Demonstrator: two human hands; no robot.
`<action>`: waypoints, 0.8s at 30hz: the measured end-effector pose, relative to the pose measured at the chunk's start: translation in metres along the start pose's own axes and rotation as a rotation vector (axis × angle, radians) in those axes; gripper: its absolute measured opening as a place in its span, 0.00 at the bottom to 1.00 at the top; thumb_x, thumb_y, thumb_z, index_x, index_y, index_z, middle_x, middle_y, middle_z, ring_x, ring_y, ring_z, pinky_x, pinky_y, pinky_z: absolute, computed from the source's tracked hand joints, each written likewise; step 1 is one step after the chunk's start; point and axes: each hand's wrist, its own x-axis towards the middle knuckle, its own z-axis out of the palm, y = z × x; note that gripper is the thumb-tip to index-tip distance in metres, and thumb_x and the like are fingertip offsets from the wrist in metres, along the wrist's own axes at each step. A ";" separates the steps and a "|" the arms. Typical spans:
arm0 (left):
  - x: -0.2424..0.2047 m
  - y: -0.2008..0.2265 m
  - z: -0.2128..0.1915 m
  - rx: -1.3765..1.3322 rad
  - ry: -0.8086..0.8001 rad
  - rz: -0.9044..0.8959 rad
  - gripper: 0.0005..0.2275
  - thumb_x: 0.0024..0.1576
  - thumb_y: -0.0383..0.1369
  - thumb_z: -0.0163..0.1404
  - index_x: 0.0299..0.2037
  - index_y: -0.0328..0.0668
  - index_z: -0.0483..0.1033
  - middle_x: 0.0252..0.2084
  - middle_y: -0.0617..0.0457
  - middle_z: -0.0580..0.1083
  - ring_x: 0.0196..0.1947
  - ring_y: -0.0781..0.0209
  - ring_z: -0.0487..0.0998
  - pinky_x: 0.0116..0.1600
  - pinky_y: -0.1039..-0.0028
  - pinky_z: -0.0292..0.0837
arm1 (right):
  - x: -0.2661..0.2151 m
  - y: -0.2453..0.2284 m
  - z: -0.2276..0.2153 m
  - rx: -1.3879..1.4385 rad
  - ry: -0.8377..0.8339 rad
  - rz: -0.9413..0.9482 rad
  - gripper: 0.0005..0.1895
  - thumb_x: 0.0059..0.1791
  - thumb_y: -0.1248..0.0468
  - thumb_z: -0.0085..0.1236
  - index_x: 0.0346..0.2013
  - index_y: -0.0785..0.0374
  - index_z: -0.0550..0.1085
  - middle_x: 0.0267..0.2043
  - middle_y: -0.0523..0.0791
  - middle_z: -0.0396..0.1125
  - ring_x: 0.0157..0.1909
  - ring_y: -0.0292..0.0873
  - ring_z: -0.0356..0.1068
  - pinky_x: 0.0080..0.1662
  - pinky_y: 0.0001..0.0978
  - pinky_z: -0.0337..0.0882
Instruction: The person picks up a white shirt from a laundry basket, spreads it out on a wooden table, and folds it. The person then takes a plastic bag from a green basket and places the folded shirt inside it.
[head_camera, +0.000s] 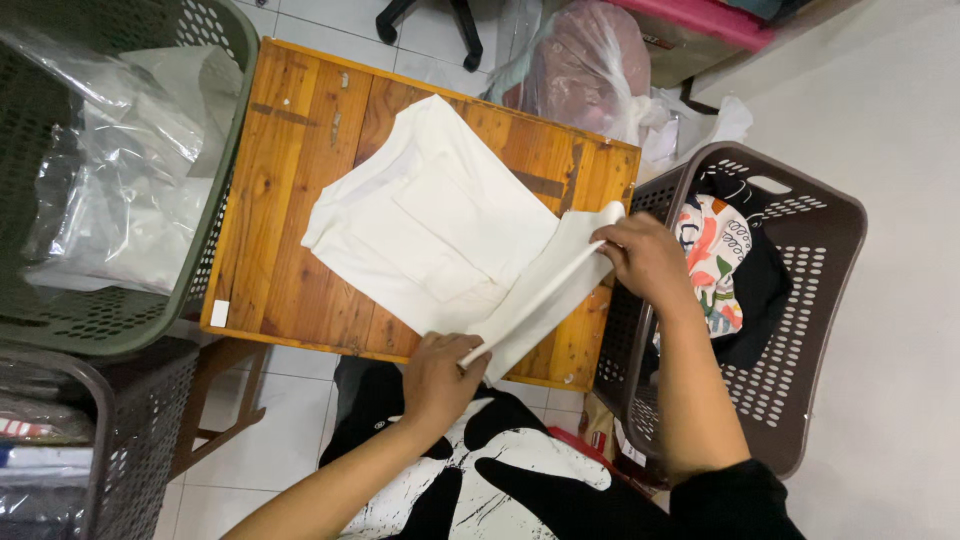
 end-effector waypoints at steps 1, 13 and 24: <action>0.002 -0.007 -0.006 -0.079 0.054 -0.017 0.08 0.47 0.35 0.50 0.33 0.44 0.75 0.37 0.52 0.74 0.41 0.53 0.70 0.42 0.68 0.65 | 0.013 -0.007 -0.001 -0.150 0.066 -0.140 0.02 0.41 0.58 0.54 0.27 0.47 0.74 0.29 0.41 0.58 0.38 0.47 0.62 0.43 0.36 0.61; 0.029 -0.089 -0.052 -1.114 0.222 -0.528 0.05 0.54 0.34 0.41 0.37 0.46 0.65 0.27 0.62 0.65 0.25 0.74 0.65 0.27 0.89 0.56 | 0.154 -0.054 0.045 0.236 -0.116 -0.254 0.13 0.30 0.53 0.66 0.20 0.52 0.73 0.21 0.47 0.65 0.31 0.53 0.66 0.36 0.41 0.62; 0.104 -0.208 -0.040 -0.984 0.457 -0.615 0.13 0.49 0.35 0.51 0.40 0.37 0.66 0.26 0.53 0.68 0.23 0.65 0.69 0.24 0.79 0.69 | 0.243 -0.047 0.173 0.566 0.073 0.080 0.11 0.38 0.58 0.62 0.33 0.49 0.72 0.23 0.41 0.62 0.27 0.39 0.63 0.31 0.26 0.61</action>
